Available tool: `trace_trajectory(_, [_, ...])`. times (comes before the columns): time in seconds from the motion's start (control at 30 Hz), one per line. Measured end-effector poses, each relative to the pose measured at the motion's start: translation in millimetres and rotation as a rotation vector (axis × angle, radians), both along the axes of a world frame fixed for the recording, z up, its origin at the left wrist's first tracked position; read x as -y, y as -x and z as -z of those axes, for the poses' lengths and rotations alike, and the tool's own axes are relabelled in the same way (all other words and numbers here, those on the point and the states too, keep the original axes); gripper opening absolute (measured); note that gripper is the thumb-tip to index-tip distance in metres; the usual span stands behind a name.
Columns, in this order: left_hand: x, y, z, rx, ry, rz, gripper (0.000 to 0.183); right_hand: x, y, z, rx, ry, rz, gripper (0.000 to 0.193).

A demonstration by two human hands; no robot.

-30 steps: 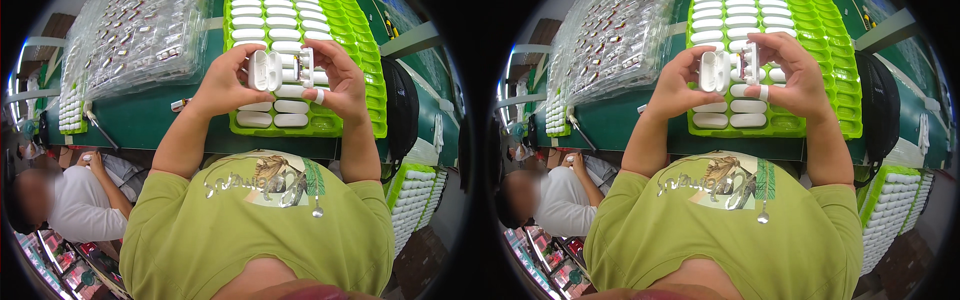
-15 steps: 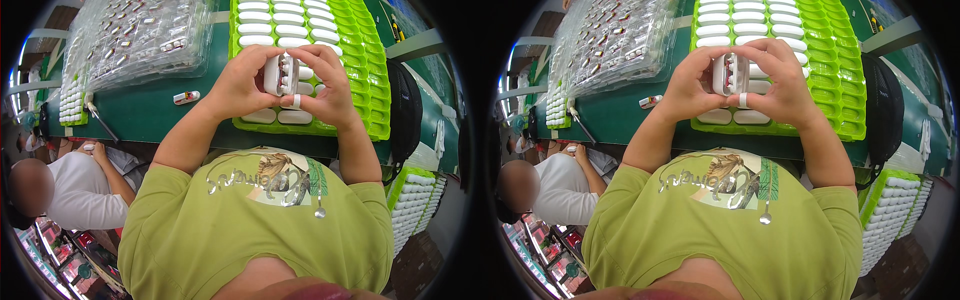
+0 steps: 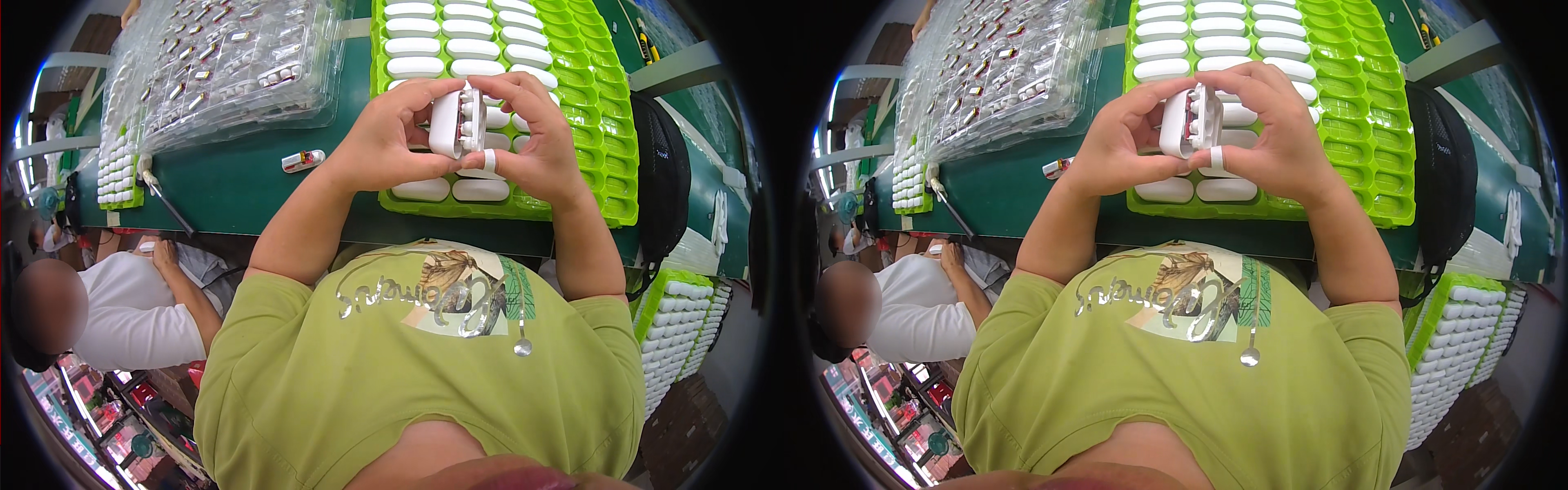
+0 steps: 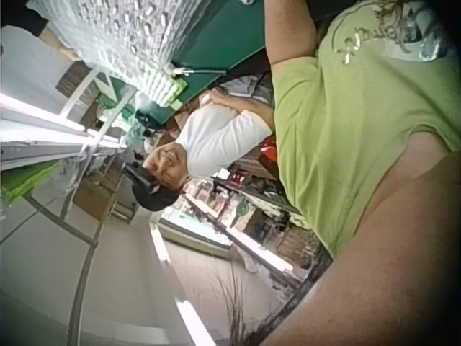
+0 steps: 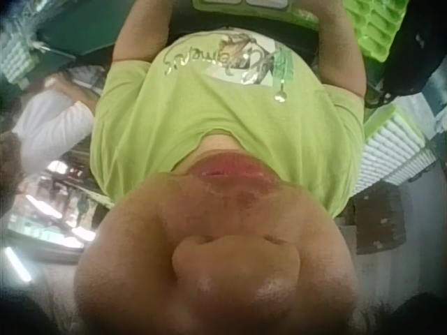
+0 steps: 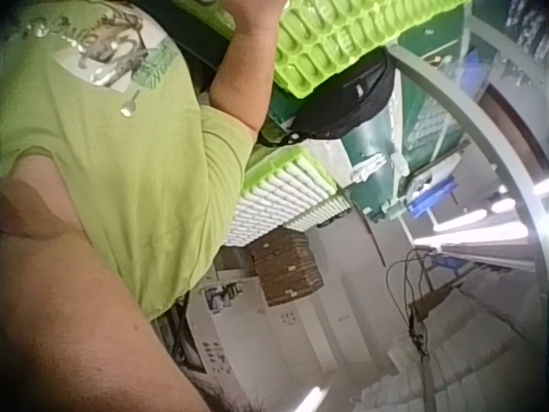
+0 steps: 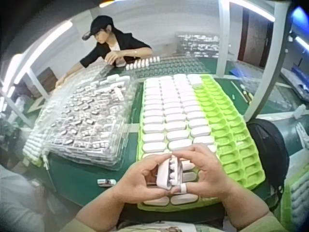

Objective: The person assembles small white electronic cases by inserting cylindrical batteries into the case halves and closing them. They repeatedly pick up case halves from a green tray, insert batteries, and place the assembled units into a clear plastic tray. A hammer is briefly used to tap a case closed.

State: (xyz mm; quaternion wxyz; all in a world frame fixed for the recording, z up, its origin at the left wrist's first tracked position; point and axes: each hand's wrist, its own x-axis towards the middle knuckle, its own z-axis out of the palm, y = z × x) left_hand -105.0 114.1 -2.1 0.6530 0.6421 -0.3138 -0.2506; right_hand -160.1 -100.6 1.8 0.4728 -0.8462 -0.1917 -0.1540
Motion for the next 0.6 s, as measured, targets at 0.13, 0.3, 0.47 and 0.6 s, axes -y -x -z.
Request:
trace_trajectory(0.13, [-5, -5, 5, -0.020, -0.025, 0.002, 0.078, 0, 1, -1, -0.049, -0.033, 0.002, 0.069])
trace_trajectory(0.3, [-3, -5, 9, -0.075, 0.052, 0.003, 0.079, 0, 2, -2, -0.065, -0.067, -0.004, 0.069])
trace_trajectory(0.47, [1, -1, 9, 0.025, 0.049, -0.054, 0.074, -2, 2, -3, -0.028, -0.032, -0.011, 0.068])
trace_trajectory(0.6, [1, 0, 3, 0.031, 0.016, -0.048, 0.078, -3, 3, -3, 0.008, -0.058, 0.010, 0.068])
